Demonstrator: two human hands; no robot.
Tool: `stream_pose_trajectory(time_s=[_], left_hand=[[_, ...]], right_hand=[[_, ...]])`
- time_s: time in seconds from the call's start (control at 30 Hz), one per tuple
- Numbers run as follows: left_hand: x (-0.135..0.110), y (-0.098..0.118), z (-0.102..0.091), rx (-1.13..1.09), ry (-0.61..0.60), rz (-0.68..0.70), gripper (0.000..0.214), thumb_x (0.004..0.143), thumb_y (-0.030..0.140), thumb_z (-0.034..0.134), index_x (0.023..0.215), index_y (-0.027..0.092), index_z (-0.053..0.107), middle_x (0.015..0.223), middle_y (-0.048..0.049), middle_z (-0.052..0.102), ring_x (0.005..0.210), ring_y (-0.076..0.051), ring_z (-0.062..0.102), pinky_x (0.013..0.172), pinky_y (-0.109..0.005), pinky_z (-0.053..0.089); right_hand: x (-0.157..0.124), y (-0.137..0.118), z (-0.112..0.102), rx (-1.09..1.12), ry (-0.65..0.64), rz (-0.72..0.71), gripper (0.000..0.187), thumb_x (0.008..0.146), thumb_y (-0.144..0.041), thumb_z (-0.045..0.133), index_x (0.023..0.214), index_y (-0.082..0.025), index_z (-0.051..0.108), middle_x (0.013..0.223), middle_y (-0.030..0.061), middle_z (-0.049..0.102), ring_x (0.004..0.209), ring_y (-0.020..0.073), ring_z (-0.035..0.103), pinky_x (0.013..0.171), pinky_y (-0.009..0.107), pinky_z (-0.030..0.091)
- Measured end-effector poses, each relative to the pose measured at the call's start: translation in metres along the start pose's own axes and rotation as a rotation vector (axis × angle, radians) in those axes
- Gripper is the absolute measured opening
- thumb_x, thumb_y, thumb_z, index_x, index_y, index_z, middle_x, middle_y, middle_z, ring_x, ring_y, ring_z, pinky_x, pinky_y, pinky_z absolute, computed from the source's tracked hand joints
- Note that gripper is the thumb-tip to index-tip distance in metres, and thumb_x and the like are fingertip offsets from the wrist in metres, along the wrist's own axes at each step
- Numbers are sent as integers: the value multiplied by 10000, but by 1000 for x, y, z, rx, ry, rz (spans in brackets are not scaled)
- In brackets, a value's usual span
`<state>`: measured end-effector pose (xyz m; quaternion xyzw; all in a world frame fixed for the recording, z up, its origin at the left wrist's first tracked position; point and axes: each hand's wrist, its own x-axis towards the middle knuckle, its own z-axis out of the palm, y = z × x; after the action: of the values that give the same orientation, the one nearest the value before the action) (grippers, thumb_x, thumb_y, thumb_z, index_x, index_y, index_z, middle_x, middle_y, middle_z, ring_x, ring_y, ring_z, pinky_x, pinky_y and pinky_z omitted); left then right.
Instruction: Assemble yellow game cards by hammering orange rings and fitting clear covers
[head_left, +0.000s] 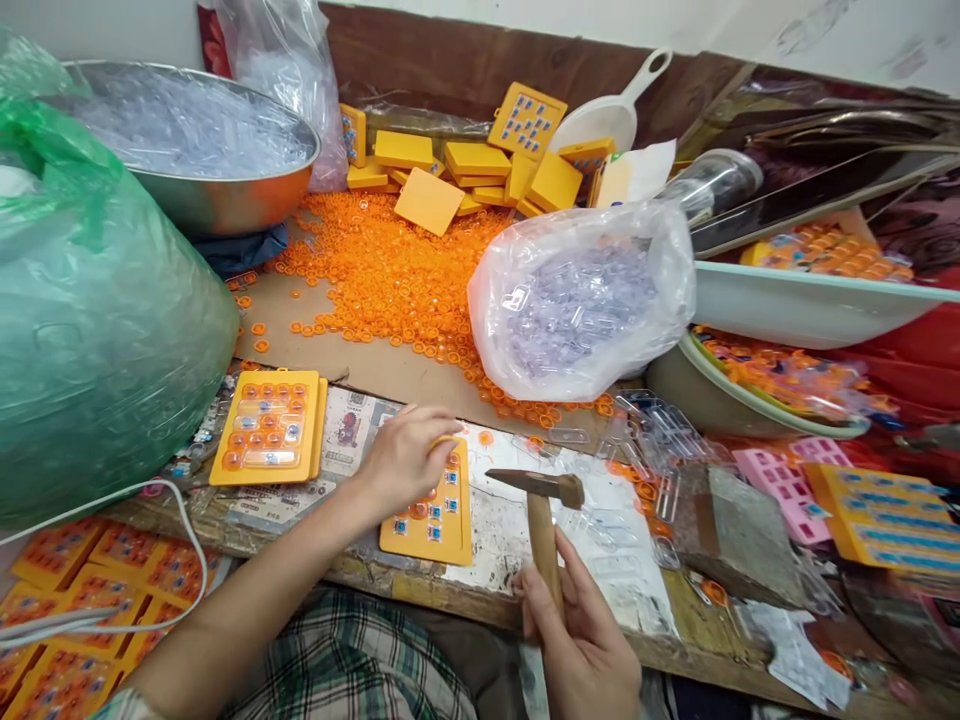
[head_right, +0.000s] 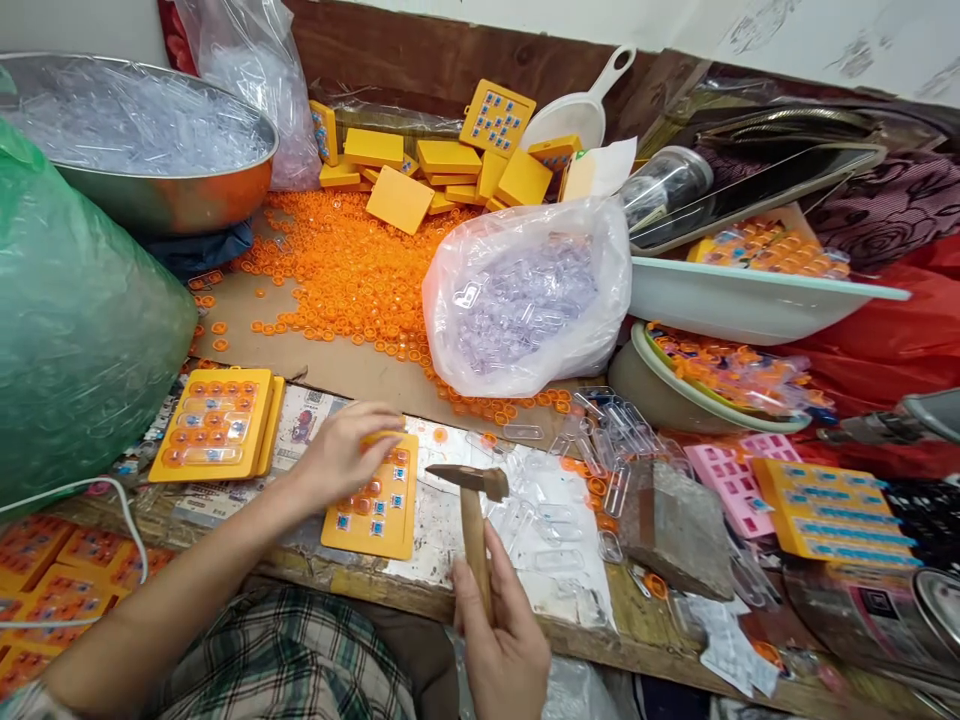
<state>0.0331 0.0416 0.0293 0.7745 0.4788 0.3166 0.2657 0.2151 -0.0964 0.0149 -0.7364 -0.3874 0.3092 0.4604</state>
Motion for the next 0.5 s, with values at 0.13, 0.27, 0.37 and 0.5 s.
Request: stream_pose_trajectory(time_s=[0.13, 0.27, 0.37, 0.5], left_hand=[[66, -1, 34, 54, -89, 27, 237, 829, 80, 505, 842, 175, 722, 983, -73, 706, 957, -215, 620, 894, -350, 501], [99, -2, 54, 82, -147, -6, 224, 792, 50, 508, 780, 132, 717, 889, -115, 703, 907, -264, 623, 821, -384, 513], [88, 1, 45, 78, -170, -16, 250, 775, 19, 493, 878, 115, 699, 896, -117, 696, 904, -261, 624, 823, -382, 507], [23, 8, 15, 29, -172, 15, 312, 813, 87, 526, 1110, 156, 594, 962, -72, 674, 931, -212, 609, 837, -326, 503]], right_hand=[[6, -5, 6, 237, -12, 123, 679, 754, -405, 723, 1356, -194, 491, 663, -44, 609, 459, 60, 415, 450, 201, 393], [6, -4, 7, 278, -5, 132, 695, 745, -413, 731, 1356, -185, 491, 653, -40, 616, 460, 62, 423, 469, 211, 397], [5, 0, 5, 218, 7, 106, 649, 755, -424, 716, 1330, -191, 526, 619, -48, 606, 445, 65, 423, 462, 210, 411], [6, 7, -3, 19, -28, 17, 520, 781, -417, 683, 1253, -213, 608, 927, 31, 722, 667, 147, 643, 583, 248, 539]])
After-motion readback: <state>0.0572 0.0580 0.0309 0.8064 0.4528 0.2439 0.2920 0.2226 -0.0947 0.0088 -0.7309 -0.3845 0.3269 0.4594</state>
